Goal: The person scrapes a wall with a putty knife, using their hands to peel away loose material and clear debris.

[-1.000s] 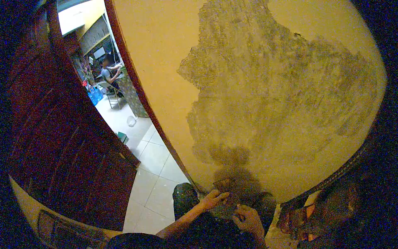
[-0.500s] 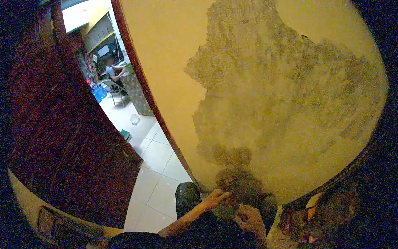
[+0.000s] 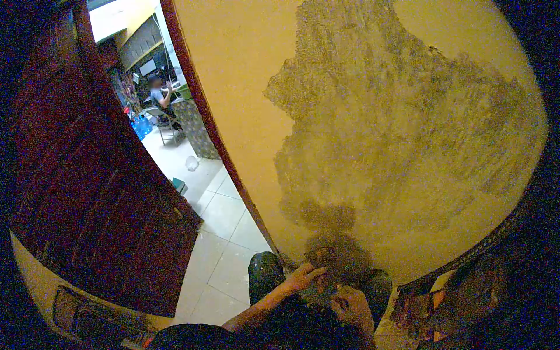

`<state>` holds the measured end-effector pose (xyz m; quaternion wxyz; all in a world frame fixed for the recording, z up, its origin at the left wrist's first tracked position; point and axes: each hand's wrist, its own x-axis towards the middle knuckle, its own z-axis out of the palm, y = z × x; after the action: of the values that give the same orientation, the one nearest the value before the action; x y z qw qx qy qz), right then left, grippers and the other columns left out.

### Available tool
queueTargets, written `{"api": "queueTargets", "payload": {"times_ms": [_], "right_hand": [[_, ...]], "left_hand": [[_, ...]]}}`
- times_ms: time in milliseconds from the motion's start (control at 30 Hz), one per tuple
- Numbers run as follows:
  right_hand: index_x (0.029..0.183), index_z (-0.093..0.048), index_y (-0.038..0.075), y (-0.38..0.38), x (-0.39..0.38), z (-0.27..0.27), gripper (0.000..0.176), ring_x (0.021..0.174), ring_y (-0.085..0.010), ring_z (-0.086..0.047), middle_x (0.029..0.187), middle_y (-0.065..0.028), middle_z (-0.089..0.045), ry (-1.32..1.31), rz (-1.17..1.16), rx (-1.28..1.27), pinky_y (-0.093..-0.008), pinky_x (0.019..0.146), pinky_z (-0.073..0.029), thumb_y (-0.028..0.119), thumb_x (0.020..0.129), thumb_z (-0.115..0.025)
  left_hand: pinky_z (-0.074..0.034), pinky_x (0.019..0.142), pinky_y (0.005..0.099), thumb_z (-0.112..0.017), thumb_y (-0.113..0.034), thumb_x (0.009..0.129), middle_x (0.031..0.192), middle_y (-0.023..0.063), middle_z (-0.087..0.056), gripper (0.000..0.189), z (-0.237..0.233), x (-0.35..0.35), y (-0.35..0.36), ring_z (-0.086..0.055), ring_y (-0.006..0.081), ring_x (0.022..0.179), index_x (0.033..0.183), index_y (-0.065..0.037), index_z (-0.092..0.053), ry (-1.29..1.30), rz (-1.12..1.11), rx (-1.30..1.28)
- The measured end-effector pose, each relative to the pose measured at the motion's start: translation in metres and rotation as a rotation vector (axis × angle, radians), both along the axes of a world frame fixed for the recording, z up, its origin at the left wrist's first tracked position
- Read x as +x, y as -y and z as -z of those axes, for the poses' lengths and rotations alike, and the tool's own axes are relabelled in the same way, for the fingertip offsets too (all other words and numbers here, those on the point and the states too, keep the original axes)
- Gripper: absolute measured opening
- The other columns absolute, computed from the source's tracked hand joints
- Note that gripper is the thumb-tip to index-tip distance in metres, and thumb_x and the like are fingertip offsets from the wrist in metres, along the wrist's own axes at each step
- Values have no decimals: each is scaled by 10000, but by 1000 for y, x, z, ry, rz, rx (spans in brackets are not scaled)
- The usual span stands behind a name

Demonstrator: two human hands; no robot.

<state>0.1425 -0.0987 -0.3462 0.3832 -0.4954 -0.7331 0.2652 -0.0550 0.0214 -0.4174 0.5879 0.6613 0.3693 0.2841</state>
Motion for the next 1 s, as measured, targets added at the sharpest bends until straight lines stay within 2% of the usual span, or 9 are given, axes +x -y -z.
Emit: {"api": "queueTargets", "payload": {"times_ms": [100,233,333,400,500,733,833,933,1000], "right_hand": [[810,-660,49,0,0,7,131,543,-259,-548,740,-139,-603,-5,23,-1,-368,528,-439,155,773,-728],[809,-659,48,0,0,1,131,535,-257,-543,725,-135,-597,13,17,-52,-367,527,-440,146,765,-734],[811,-661,47,0,0,2,135,551,-265,-553,716,-132,-595,5,15,-15,-365,531,-442,144,757,-738],[804,-653,68,1,-2,-3,145,625,-304,-583,702,-129,-588,22,22,-57,-401,647,-499,193,786,-724],[812,-663,66,1,1,-4,149,624,-302,-580,710,-128,-594,38,5,-114,-399,632,-492,200,787,-722],[820,-659,62,0,-2,0,144,628,-307,-585,724,-126,-601,32,16,-14,-402,614,-490,190,785,-717],[815,-656,61,1,-3,-5,141,630,-313,-591,726,-130,-604,14,38,-55,-407,607,-492,185,782,-716],[808,-650,58,-2,-1,-2,143,576,-269,-573,759,-128,-610,23,13,-44,-353,543,-461,161,767,-740],[808,-644,57,-3,-2,-3,136,555,-262,-555,745,-126,-597,28,6,-18,-356,532,-448,157,774,-731]], "left_hand": [[-419,517,315,-572,-454,982,573,31,-607,550,36,-1,-11,-524,123,532,641,-28,-643,-51,27,23],[-420,520,316,-571,-428,991,579,38,-615,535,-8,1,2,-554,131,546,646,-26,-646,94,5,-71],[-416,513,320,-569,-409,996,588,41,-619,519,-12,-1,1,-560,134,536,656,-26,-649,66,38,-19],[-411,498,312,-582,-418,987,585,34,-612,511,-19,-1,2,-547,127,515,662,-30,-651,8,5,-53],[-406,488,296,-590,-440,978,572,16,-587,517,-42,-4,3,-527,118,498,656,-39,-647,-57,32,-101],[-389,485,291,-595,-459,970,563,-3,-558,510,-19,-2,2,-498,106,500,664,-55,-653,-14,28,-94],[-391,485,323,-597,-460,967,548,29,-556,528,-9,1,1,-516,112,507,648,-43,-651,41,-12,-112],[-395,500,353,-591,-472,963,537,67,-550,558,-2,1,-3,-522,130,515,634,-26,-654,-104,-34,1],[-394,513,364,-579,-479,964,535,87,-547,579,16,5,-2,-532,158,521,629,-15,-660,13,-92,-68]]}}
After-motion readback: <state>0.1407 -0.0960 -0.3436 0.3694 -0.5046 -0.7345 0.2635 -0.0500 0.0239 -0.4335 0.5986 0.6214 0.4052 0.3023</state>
